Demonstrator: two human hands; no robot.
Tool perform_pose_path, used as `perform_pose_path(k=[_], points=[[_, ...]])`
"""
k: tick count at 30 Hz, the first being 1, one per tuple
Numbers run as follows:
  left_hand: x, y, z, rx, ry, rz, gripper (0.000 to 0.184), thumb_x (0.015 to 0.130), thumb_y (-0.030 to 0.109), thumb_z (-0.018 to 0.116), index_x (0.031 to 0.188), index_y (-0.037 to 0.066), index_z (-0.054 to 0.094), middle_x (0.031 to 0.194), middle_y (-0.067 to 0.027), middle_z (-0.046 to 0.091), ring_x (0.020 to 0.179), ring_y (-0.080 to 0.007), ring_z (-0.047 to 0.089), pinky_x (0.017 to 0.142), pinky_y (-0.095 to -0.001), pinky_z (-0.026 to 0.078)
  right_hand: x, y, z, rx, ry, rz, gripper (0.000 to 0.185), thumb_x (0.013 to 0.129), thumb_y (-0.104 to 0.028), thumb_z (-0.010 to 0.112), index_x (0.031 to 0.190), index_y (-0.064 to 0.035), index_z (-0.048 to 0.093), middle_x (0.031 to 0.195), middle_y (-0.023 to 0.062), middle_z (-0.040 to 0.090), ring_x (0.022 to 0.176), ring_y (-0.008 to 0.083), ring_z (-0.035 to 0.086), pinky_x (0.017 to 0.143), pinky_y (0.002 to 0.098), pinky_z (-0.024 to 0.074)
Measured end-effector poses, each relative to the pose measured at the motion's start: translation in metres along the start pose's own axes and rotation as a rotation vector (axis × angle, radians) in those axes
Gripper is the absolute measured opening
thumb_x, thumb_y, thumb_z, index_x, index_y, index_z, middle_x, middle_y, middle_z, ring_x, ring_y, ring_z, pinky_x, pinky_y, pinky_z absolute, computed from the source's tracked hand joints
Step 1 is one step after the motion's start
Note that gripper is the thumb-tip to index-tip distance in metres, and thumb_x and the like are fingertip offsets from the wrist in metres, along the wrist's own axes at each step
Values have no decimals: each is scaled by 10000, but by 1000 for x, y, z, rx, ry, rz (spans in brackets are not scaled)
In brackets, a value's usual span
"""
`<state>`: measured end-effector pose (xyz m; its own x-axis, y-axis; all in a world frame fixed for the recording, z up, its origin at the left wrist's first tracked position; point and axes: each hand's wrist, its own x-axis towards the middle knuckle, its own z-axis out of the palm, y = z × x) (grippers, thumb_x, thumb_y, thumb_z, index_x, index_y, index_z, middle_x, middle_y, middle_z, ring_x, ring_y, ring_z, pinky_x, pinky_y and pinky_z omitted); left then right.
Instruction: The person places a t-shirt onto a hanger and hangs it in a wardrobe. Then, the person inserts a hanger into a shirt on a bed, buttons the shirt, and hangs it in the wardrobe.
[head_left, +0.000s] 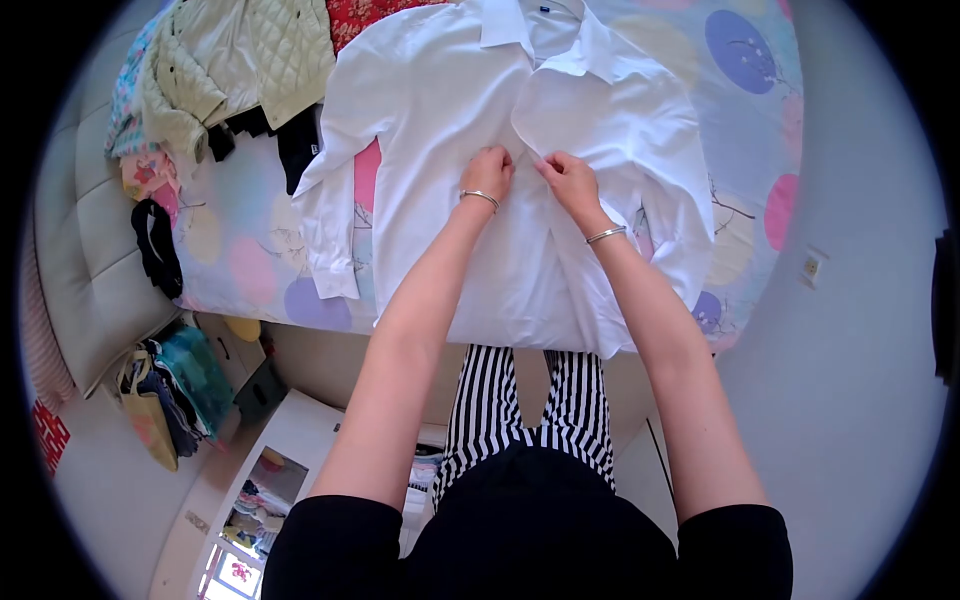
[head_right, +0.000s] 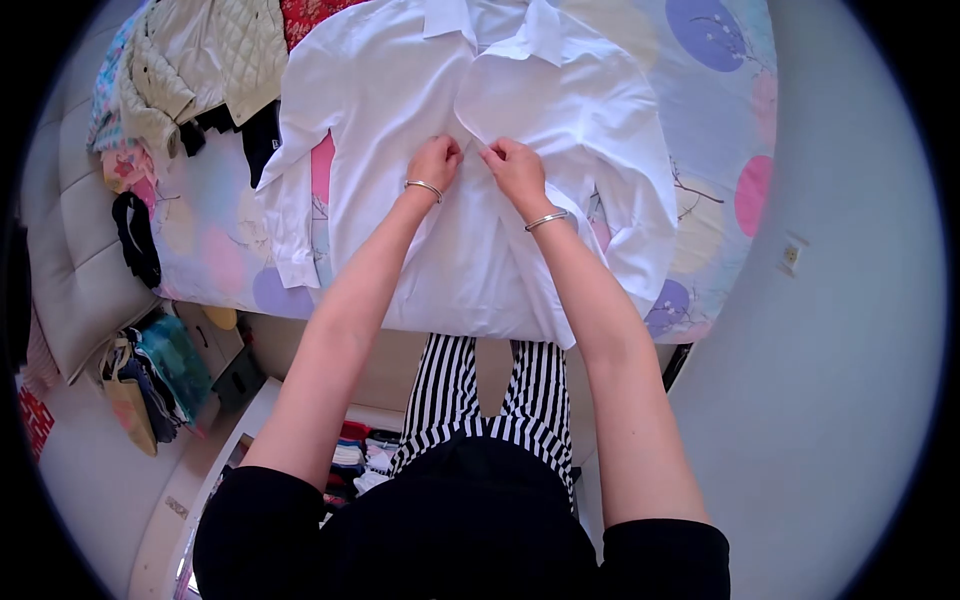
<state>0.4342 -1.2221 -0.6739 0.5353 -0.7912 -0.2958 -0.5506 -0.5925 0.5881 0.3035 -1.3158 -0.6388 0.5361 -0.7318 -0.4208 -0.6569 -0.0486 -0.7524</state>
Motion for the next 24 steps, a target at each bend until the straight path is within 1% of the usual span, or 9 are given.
perform_pose_path(k=[3,5,6,8,11,13,16,22,24], points=[[-8,6,-17,-86,-51,-49,104,751,112,623,810,30,599,811,-127,631,755,-289,603,697,-364,478,-14,-13,-7,39,8,-4,233,804,-263,586,825,-39,650,730,134,635,678,264,612,613,354,461],[-21,9,-32,-233,-13,-25,124,748,112,629,831,24,604,775,-116,649,716,-234,630,670,-321,494,-21,-15,-10,29,44,-6,223,797,-251,584,832,-42,653,733,133,637,682,266,614,617,353,463],[-28,11,-39,-235,-13,-22,124,748,112,629,831,24,604,775,-116,649,716,-234,630,670,-321,494,-25,-16,-12,18,72,-7,213,790,-238,582,839,-44,656,735,131,639,687,268,616,622,351,465],[-43,19,-56,-339,-2,-18,141,748,119,634,843,16,613,770,-103,659,689,-182,641,653,-289,502,-35,-26,-18,-16,68,-30,209,777,-229,580,835,-43,658,737,132,641,688,270,617,627,350,468],[-59,31,-69,-363,-58,-37,152,739,129,639,830,8,619,766,-90,663,683,-161,641,653,-279,504,-48,-37,-23,-71,41,-53,207,750,-217,581,822,-38,657,739,134,643,686,274,619,632,349,473],[-62,35,-72,-351,-55,-21,153,736,137,643,819,10,625,762,-92,663,684,-165,642,655,-278,504,-52,-45,-28,-97,22,-60,209,735,-215,583,812,-34,655,740,136,643,684,275,620,632,349,475],[-63,39,-71,-322,-59,-15,157,732,152,648,807,15,635,754,-94,664,685,-171,644,656,-278,505,-59,-56,-31,-97,-38,26,215,723,-218,594,804,-25,644,734,136,641,674,279,617,626,349,477],[-55,49,-74,-255,-101,-27,163,735,163,650,816,21,647,746,-91,666,678,-172,642,653,-275,502,-64,-58,-19,70,-56,32,217,745,-226,613,820,-23,633,714,108,645,643,224,615,617,316,477],[-53,49,-75,-236,-108,-12,165,738,164,649,823,21,648,741,-89,666,673,-166,641,650,-271,500,-62,-55,-12,107,5,1,211,766,-219,617,840,-22,635,713,100,647,643,202,613,618,304,476]])
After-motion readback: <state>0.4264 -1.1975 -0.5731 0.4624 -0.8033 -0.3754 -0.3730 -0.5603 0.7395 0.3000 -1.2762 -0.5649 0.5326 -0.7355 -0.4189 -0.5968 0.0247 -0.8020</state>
